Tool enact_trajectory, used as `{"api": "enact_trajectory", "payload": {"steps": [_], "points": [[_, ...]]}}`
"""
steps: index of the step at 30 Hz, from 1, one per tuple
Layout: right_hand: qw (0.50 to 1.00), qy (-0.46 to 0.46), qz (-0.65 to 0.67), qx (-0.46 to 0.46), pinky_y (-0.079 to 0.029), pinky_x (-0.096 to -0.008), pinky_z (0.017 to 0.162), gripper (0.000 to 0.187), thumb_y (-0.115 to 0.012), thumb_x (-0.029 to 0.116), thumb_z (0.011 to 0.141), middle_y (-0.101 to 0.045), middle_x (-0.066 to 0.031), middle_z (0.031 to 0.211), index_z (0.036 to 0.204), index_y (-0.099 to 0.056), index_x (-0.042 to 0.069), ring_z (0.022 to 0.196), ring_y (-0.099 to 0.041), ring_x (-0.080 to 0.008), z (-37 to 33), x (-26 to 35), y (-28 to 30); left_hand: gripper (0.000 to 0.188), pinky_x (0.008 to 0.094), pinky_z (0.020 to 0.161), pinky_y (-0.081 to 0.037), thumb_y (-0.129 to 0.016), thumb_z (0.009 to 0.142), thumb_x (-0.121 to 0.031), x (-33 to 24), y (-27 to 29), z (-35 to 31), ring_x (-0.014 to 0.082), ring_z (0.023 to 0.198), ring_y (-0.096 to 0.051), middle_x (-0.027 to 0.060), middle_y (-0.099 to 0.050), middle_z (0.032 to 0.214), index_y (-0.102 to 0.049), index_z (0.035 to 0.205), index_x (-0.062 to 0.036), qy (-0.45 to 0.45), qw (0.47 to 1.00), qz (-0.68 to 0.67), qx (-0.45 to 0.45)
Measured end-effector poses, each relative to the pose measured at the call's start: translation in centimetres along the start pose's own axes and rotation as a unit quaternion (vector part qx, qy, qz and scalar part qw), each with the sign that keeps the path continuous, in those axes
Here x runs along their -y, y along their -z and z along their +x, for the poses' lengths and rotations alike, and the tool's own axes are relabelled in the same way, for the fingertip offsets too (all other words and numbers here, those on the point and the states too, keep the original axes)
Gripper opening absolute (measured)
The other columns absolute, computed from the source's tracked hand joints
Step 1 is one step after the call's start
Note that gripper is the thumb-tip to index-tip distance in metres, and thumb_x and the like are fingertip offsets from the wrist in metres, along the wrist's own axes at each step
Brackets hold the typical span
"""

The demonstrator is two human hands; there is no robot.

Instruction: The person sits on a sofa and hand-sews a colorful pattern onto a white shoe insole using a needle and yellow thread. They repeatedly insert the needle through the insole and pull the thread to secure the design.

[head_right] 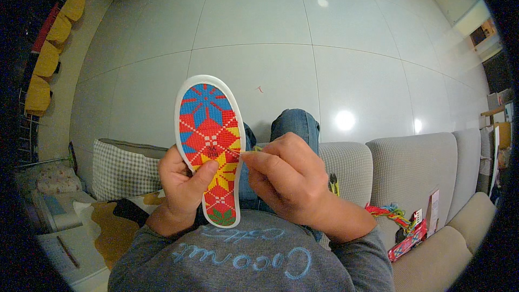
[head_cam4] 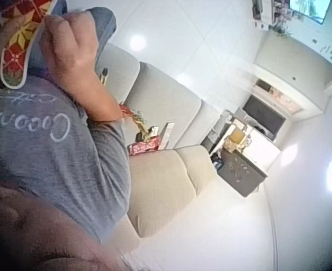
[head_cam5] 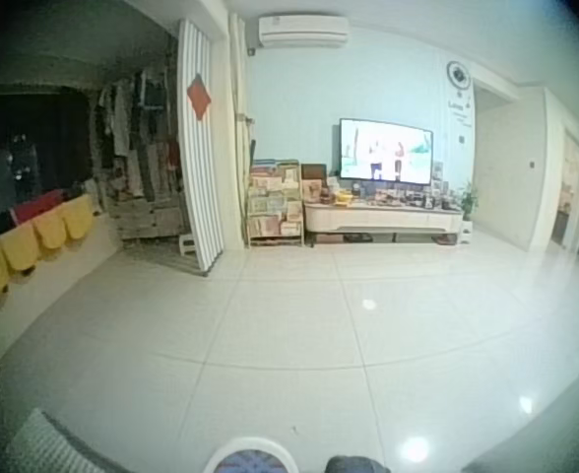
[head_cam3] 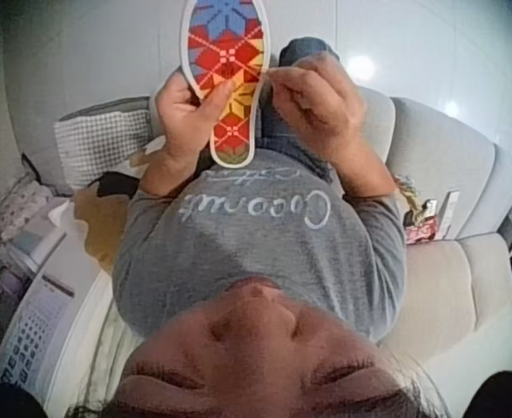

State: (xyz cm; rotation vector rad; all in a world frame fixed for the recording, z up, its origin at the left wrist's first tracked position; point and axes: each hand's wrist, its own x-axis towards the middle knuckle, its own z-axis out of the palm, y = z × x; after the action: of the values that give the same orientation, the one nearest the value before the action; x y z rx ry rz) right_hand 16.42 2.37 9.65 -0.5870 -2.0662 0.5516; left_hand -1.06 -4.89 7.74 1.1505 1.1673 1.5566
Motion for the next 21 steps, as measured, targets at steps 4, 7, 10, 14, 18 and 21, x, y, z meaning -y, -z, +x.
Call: {"api": "enact_trajectory", "payload": {"steps": [4,7,10,14,18,21], "points": [[1.0,0.005,-0.005,0.011,-0.046,-0.0298,0.052,0.023,-0.07,-0.004,0.061,-0.054,-0.0093,0.071,0.083,-0.063,-0.002,0.062,-0.056,-0.0219,0.2,0.2,0.2,0.025,0.0272,0.072,-0.052,-0.062,0.082,-0.001,0.1,0.1,0.0,0.0138,0.084,-0.063,0.0131,-0.065,0.099,-0.056,0.105,0.0063,-0.01,1.0,0.024,-0.006],[1.0,0.011,-0.014,0.015,-0.046,-0.0299,0.051,0.023,-0.069,-0.003,0.062,-0.054,-0.0095,0.071,0.084,-0.063,-0.003,0.061,-0.055,-0.0221,0.2,0.2,0.1,0.022,0.0263,0.069,-0.052,-0.063,0.081,-0.002,0.0,0.0,-0.1,0.0132,0.08,-0.064,0.0122,-0.066,0.095,-0.059,0.101,0.0056,-0.008,0.999,0.039,-0.015],[0.999,0.003,-0.027,0.026,-0.045,-0.0305,0.051,0.023,-0.069,-0.003,0.062,-0.054,-0.0099,0.071,0.084,-0.063,-0.003,0.061,-0.055,-0.0225,0.3,0.6,0.3,0.018,0.0256,0.062,-0.052,-0.065,0.08,-0.002,0.0,0.2,0.0,0.0143,0.072,-0.065,0.0117,-0.067,0.086,-0.061,0.096,0.0045,-0.078,0.984,0.158,-0.006],[0.998,-0.003,-0.029,0.052,-0.045,-0.0317,0.052,0.025,-0.069,-0.003,0.063,-0.055,-0.0113,0.073,0.087,-0.062,-0.004,0.063,-0.055,-0.0241,0.5,0.9,0.3,0.019,0.0277,0.051,-0.049,-0.068,0.075,-0.001,0.0,0.1,0.4,0.0197,0.059,-0.064,0.012,-0.065,0.074,-0.065,0.094,0.0017,-0.207,0.93,0.303,0.002],[0.998,-0.046,0.003,0.035,-0.045,-0.0324,0.053,0.024,-0.069,-0.004,0.064,-0.056,-0.0113,0.075,0.086,-0.059,-0.001,0.064,-0.056,-0.0251,0.4,0.5,-0.9,0.025,0.0289,0.051,-0.048,-0.067,0.075,-0.001,0.5,-0.2,0.5,0.0199,0.058,-0.062,0.0116,-0.065,0.074,-0.065,0.1,-0.0004,-0.233,0.919,0.319,0.015],[0.989,-0.116,0.089,-0.004,-0.046,-0.0308,0.055,0.022,-0.07,-0.004,0.067,-0.057,-0.0103,0.077,0.084,-0.057,0.001,0.066,-0.057,-0.0228,-0.8,-0.3,-2.1,0.019,0.0296,0.052,-0.048,-0.066,0.077,-0.002,0.7,-0.1,0.5,0.0205,0.058,-0.062,0.0114,-0.064,0.073,-0.065,0.096,-0.001,-0.202,0.935,0.291,0.008]]}}
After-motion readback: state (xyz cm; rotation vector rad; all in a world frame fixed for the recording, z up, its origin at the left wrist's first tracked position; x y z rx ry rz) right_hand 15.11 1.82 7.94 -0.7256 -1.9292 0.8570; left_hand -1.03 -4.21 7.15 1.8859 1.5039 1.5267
